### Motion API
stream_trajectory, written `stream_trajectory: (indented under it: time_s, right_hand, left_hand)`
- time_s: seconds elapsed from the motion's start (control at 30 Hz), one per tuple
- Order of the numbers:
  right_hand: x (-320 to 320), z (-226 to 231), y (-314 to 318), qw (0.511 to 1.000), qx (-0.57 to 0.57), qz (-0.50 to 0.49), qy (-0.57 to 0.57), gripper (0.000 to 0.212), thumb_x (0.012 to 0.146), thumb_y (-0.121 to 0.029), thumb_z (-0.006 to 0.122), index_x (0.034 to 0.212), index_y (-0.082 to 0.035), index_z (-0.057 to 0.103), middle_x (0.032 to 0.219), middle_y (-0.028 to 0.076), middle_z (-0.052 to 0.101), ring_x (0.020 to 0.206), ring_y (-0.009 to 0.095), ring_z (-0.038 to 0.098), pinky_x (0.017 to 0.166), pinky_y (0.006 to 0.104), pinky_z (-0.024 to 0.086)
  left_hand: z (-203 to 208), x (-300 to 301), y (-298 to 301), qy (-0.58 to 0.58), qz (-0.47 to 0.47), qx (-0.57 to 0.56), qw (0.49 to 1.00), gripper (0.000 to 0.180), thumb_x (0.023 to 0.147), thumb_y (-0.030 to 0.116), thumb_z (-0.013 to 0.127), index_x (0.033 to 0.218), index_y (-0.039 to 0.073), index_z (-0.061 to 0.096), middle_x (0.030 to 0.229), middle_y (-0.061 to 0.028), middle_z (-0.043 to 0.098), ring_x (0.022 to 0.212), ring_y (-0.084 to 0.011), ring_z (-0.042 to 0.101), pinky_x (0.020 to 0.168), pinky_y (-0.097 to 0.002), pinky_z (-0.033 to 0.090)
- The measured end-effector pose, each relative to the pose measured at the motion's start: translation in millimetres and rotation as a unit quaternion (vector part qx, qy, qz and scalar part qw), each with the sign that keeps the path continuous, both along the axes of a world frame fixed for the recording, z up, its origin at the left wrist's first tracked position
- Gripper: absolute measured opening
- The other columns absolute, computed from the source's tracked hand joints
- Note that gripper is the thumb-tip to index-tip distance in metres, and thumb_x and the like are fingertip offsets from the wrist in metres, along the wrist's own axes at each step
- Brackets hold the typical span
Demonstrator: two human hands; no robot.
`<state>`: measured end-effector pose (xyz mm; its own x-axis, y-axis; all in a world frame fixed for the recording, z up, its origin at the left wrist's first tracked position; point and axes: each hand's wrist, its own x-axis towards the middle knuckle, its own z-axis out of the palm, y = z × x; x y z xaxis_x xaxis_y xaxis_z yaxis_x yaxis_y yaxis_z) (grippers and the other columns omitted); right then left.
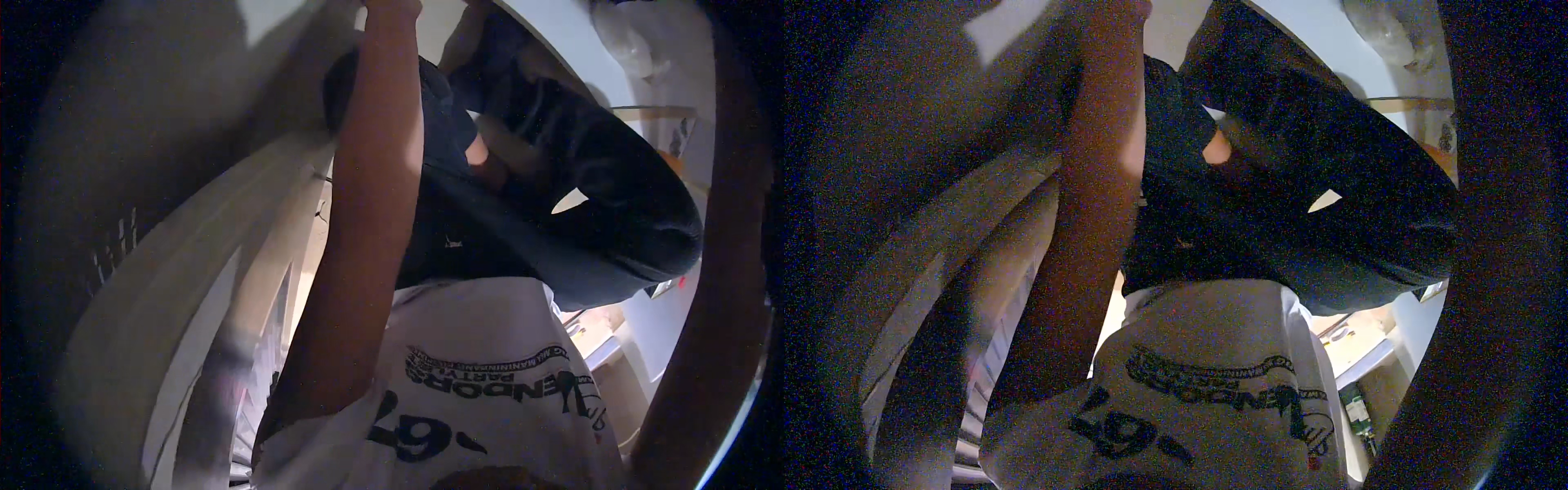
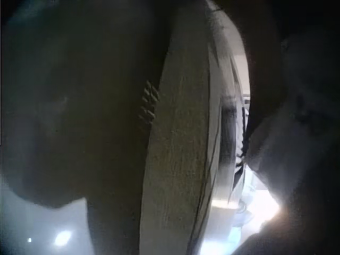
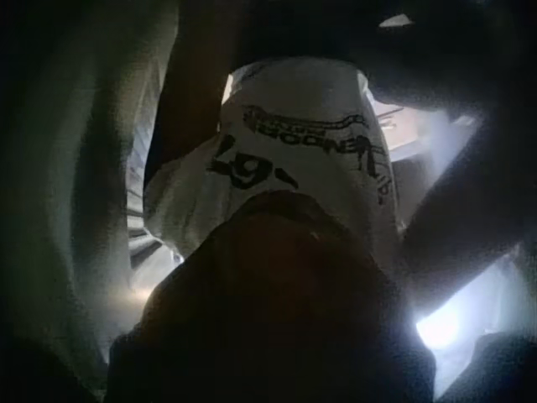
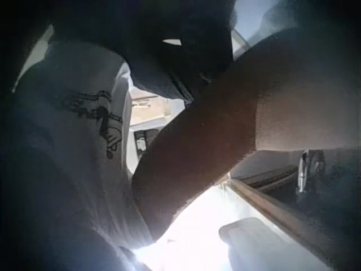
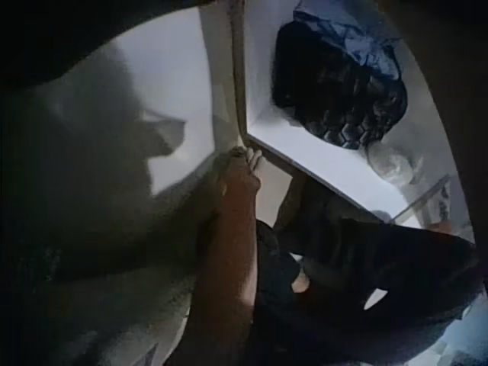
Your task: The person cuts a thin wooden strip with a utility knife and fits it along the edge of a bathroom vanity cabinet. They measure, trim, and press the strip into place, adjusting it to follow the curved edge.
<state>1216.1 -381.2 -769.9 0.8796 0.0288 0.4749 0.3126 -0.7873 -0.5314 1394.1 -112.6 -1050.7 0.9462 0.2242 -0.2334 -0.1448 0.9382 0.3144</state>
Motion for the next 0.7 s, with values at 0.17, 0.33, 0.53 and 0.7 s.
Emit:
stream_trajectory:
  time_s: [0.17, 0.33, 0.53, 0.7]
  right_hand:
    - [-15, -4, 5, 1.0, 0.007, 0.021, 0.013, 0.027, 0.079, -0.008, 0.064, 0.102, 0.005, 0.063, 0.082, 0.02, 0.066, 0.08, 0.03, 0.066, 0.074, 0.0361, 0.051]
    - [-23, -13, -4, 1.0, 0.002, -0.013, 0.019, 0.027, 0.079, -0.008, 0.064, 0.102, 0.005, 0.063, 0.082, 0.02, 0.066, 0.08, 0.03, 0.066, 0.074, 0.0362, 0.051]
    - [-17, -15, 17, 1.0, 0.023, 0.02, 0.003, 0.026, 0.079, -0.008, 0.064, 0.102, 0.005, 0.064, 0.082, 0.02, 0.066, 0.08, 0.03, 0.066, 0.074, 0.0363, 0.051]
    - [8, 11, 52, 0.997, 0.035, 0.04, -0.049, 0.026, 0.079, -0.009, 0.064, 0.102, 0.006, 0.064, 0.082, 0.02, 0.066, 0.079, 0.031, 0.066, 0.074, 0.0365, 0.051]
  left_hand:
    - [-47, -1, 26, -0.144, 0.029, 0.058, 0.987, 0.036, 0.098, 0.023, 0.043, 0.132, 0.012, 0.041, 0.144, -0.0151, 0.035, 0.127, -0.0364, 0.041, 0.108, -0.049, 0.034]
    - [26, 0, -11, 0.012, -0.026, -0.008, 1.0, 0.033, 0.097, 0.022, 0.046, 0.128, 0.012, 0.043, 0.141, -0.0147, 0.038, 0.128, -0.0361, 0.04, 0.108, -0.0517, 0.032]
    - [18, -16, 2, -0.03, -0.037, 0.054, 0.997, 0.03, 0.096, 0.029, 0.047, 0.123, 0.015, 0.045, 0.138, -0.0139, 0.041, 0.123, -0.0343, 0.044, 0.099, -0.0486, 0.039]
    - [29, -2, -3, -0.042, -0.093, -0.01, 0.995, 0.046, 0.097, 0.032, 0.042, 0.138, 0.013, 0.034, 0.145, -0.0129, 0.031, 0.134, -0.0353, 0.029, 0.106, -0.0512, 0.031]
